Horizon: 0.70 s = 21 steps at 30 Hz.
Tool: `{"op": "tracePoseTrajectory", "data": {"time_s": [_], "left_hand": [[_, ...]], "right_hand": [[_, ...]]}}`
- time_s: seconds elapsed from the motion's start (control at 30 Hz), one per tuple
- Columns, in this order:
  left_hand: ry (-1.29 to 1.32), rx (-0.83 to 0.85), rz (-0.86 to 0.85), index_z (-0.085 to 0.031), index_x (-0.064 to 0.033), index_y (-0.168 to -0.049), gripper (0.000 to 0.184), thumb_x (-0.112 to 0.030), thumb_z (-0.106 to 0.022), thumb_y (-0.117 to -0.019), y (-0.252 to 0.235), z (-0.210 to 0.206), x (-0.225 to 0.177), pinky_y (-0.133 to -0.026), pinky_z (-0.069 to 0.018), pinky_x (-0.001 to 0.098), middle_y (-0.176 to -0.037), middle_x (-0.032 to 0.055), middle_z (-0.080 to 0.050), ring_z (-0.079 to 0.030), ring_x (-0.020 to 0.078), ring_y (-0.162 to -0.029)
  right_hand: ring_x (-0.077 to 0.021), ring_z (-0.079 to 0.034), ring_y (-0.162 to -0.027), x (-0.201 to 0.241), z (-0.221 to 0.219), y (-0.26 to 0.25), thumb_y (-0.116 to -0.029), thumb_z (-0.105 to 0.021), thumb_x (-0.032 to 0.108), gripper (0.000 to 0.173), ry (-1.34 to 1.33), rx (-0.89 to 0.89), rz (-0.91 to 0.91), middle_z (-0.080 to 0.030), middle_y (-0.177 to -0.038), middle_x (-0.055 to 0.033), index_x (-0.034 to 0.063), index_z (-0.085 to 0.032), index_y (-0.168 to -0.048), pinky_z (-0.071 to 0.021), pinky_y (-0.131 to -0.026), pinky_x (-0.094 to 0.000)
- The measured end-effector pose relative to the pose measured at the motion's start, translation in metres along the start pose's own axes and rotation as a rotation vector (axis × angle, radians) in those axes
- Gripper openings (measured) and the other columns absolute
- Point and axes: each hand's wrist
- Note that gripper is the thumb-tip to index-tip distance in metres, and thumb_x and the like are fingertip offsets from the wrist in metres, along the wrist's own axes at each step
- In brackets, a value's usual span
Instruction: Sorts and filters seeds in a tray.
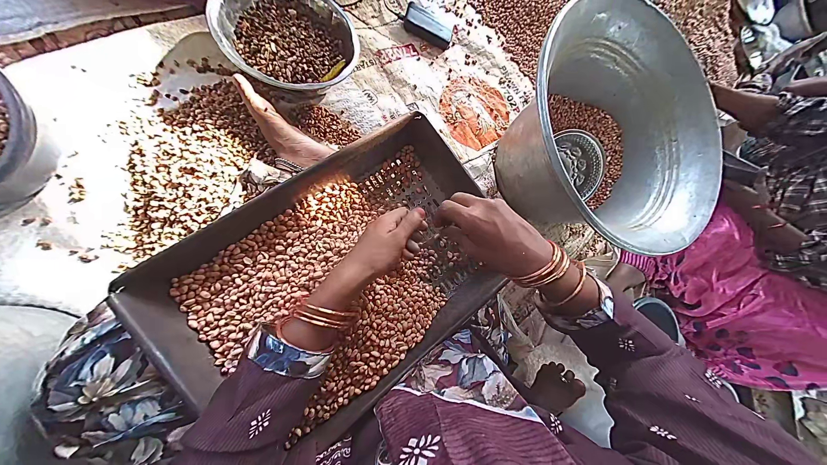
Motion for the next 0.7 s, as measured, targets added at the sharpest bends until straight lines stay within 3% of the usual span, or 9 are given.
{"op": "tracePoseTrajectory", "data": {"time_s": [0.07,0.17,0.23,0.33,0.43,0.5,0.57,0.63,0.7], "left_hand": [[-0.373,-0.016,-0.163,-0.069,-0.0061,-0.102,0.022,-0.025,-0.059,-0.1053,0.003,-0.004,0.007,-0.064,-0.0506,0.0324,-0.083,0.0045,-0.063,-0.059,0.0137,-0.069],[-0.753,0.048,-0.314,-0.072,-0.0017,-0.105,0.02,-0.021,-0.068,-0.0987,0.007,-0.011,0.015,-0.079,-0.0566,0.0452,-0.097,0.0135,-0.064,-0.067,0.0275,-0.087],[-0.874,0.07,-0.293,-0.071,0.0,-0.11,0.019,-0.015,-0.067,-0.0988,0.011,-0.015,0.014,-0.081,-0.0576,0.0496,-0.106,0.0178,-0.066,-0.069,0.0333,-0.094],[-0.952,0.084,-0.271,-0.072,-0.0016,-0.11,0.02,-0.017,-0.064,-0.1006,0.013,-0.018,0.014,-0.078,-0.0574,0.049,-0.106,0.0168,-0.065,-0.069,0.0331,-0.093],[-0.829,0.017,-0.258,-0.073,-0.0024,-0.107,0.025,-0.023,-0.06,-0.104,0.014,-0.016,0.01,-0.08,-0.0568,0.0468,-0.1,0.0132,-0.066,-0.068,0.0284,-0.091],[-0.651,-0.059,-0.228,-0.072,-0.0053,-0.1,0.025,-0.025,-0.057,-0.1061,0.013,-0.009,0.009,-0.074,-0.0542,0.04,-0.087,0.0073,-0.065,-0.064,0.0197,-0.08],[-0.45,-0.109,-0.111,-0.069,-0.0073,-0.102,0.031,-0.03,-0.05,-0.1096,0.014,-0.001,0.003,-0.065,-0.0497,0.0357,-0.079,0.0048,-0.062,-0.059,0.0149,-0.068],[-0.213,-0.095,0.015,-0.067,-0.0064,-0.114,0.04,-0.036,-0.04,-0.1122,0.014,0.006,-0.003,-0.067,-0.0578,0.0328,-0.091,0.0071,-0.07,-0.068,0.0137,-0.073],[0.073,-0.067,0.082,-0.064,-0.004,-0.122,0.048,-0.037,-0.03,-0.1135,0.014,0.008,-0.008,-0.076,-0.059,0.0298,-0.104,0.0077,-0.07,-0.07,0.0127,-0.085]], "right_hand": [[-0.03,-0.069,-0.073,-0.005,-0.005,0.01,-0.0929,-0.07,0.006,0.005,0.063,0.216,-0.101,-0.067,-0.085,-0.0133,0.0025,-0.07,-0.096,-0.0569,-0.063,-0.046],[-0.0344,-0.07,-0.083,-0.005,-0.019,0.019,-0.0966,-0.067,0.01,0.011,0.11,0.479,-0.231,-0.069,-0.09,-0.0171,-0.0007,-0.071,-0.098,-0.0553,-0.07,-0.0485],[-0.0349,-0.07,-0.081,-0.004,-0.026,0.026,-0.0971,-0.066,0.009,0.011,0.139,0.458,-0.222,-0.068,-0.092,-0.018,-0.0011,-0.07,-0.098,-0.0566,-0.067,-0.0479],[-0.0342,-0.069,-0.08,-0.003,-0.031,0.034,-0.0969,-0.065,0.006,0.01,0.124,0.359,-0.148,-0.067,-0.091,-0.0183,-0.0017,-0.07,-0.097,-0.0571,-0.066,-0.0462],[-0.0336,-0.07,-0.08,-0.001,-0.033,0.035,-0.0991,-0.06,0.009,0.012,0.136,0.374,-0.138,-0.066,-0.09,-0.0171,0.0004,-0.069,-0.097,-0.0568,-0.065,-0.0463],[-0.0345,-0.069,-0.082,0.003,-0.028,0.028,-0.0986,-0.058,0.011,0.013,0.123,0.453,-0.161,-0.066,-0.093,-0.0171,0.0016,-0.067,-0.101,-0.055,-0.065,-0.0486],[-0.0315,-0.069,-0.077,0.005,-0.022,0.02,-0.0942,-0.063,0.01,0.012,0.044,0.341,-0.081,-0.066,-0.09,-0.0154,0.0023,-0.069,-0.101,-0.055,-0.062,-0.0463],[-0.0231,-0.066,-0.069,0.008,-0.014,0.005,-0.0897,-0.067,0.007,0.008,-0.099,0.066,0.08,-0.065,-0.084,-0.0102,0.0033,-0.07,-0.095,-0.0548,-0.058,-0.0386],[-0.0196,-0.067,-0.071,0.009,0.001,-0.016,-0.0933,-0.068,0.007,0.007,-0.101,-0.098,0.106,-0.068,-0.088,-0.0085,0.0049,-0.072,-0.099,-0.0577,-0.063,-0.0358]]}}
Point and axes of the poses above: each hand's wrist, its own y-axis away from the middle knuckle, its own z-axis out of the back of the hand, x = y × z
